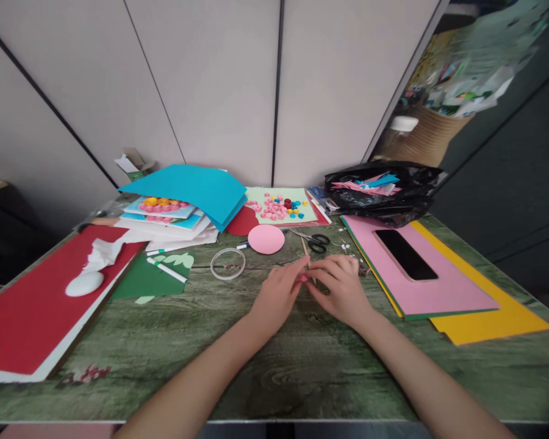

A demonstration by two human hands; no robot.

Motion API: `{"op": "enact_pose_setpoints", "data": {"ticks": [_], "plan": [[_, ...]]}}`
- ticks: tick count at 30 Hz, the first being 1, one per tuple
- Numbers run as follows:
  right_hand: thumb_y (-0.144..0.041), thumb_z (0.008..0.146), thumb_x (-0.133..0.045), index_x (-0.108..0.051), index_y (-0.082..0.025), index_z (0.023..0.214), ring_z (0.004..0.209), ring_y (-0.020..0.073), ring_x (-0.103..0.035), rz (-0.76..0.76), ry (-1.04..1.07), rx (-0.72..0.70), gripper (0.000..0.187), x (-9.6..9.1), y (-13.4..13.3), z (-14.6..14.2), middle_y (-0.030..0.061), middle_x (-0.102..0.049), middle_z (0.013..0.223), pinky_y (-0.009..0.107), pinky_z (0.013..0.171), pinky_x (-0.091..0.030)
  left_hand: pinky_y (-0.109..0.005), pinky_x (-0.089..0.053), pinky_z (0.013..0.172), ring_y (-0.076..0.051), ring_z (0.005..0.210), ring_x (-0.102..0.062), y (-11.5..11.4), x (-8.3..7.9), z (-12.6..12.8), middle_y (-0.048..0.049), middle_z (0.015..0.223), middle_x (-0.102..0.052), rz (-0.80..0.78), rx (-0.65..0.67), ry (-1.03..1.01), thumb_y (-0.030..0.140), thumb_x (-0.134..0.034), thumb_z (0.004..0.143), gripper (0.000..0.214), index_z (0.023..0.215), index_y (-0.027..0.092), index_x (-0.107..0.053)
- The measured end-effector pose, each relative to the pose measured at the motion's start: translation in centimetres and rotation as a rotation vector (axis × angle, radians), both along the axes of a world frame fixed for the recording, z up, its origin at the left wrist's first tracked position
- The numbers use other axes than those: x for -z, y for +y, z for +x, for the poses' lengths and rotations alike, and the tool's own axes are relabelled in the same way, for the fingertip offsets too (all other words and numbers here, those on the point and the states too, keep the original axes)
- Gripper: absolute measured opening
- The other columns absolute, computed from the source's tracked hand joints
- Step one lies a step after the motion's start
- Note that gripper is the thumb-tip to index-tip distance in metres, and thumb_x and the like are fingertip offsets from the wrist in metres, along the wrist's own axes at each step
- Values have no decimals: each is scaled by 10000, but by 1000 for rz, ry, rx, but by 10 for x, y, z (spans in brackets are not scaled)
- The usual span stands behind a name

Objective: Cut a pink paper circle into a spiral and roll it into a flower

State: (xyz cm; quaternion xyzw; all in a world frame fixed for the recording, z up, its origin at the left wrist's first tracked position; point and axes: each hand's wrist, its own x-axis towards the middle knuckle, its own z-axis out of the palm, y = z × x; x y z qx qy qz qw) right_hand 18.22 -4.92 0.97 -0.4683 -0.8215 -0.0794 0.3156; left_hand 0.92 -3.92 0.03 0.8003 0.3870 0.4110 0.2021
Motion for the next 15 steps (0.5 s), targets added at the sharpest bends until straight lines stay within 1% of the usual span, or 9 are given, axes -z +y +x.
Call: {"op": "enact_pose_setpoints", "data": {"ticks": [4,8,12,15], "plan": [[-273,790,-618,-658,-264,857,928,218,-514,1,111,-24,79,-5,1,4,25,-662,901,383,783,-356,-336,-480,913,-158,936,-648,0,-9,2,-20,1007,-687,-151,1,-206,147,-598,774,462,1207,255,-477],[-278,784,-632,-667,-269,840,907,212,-525,-4,188,-49,67,-11,1,5,25,-659,891,383,790,-386,-332,-491,898,-155,929,-652,-1,-11,3,-28,983,-695,-204,45,-367,139,-628,753,462,1183,233,-487],[-276,786,-641,-666,-262,830,890,207,-528,-20,225,-64,52,-14,0,3,27,-657,881,381,784,-393,-319,-493,883,-151,926,-651,-2,-10,3,-31,973,-697,-198,49,-412,161,-634,757,443,1173,228,-495],[-285,792,-632,-658,-258,829,894,209,-527,-14,199,-51,53,-13,0,3,27,-657,888,383,782,-385,-311,-489,886,-143,914,-650,-2,-10,4,-24,964,-696,-167,25,-367,171,-619,770,442,1187,227,-483]]}}
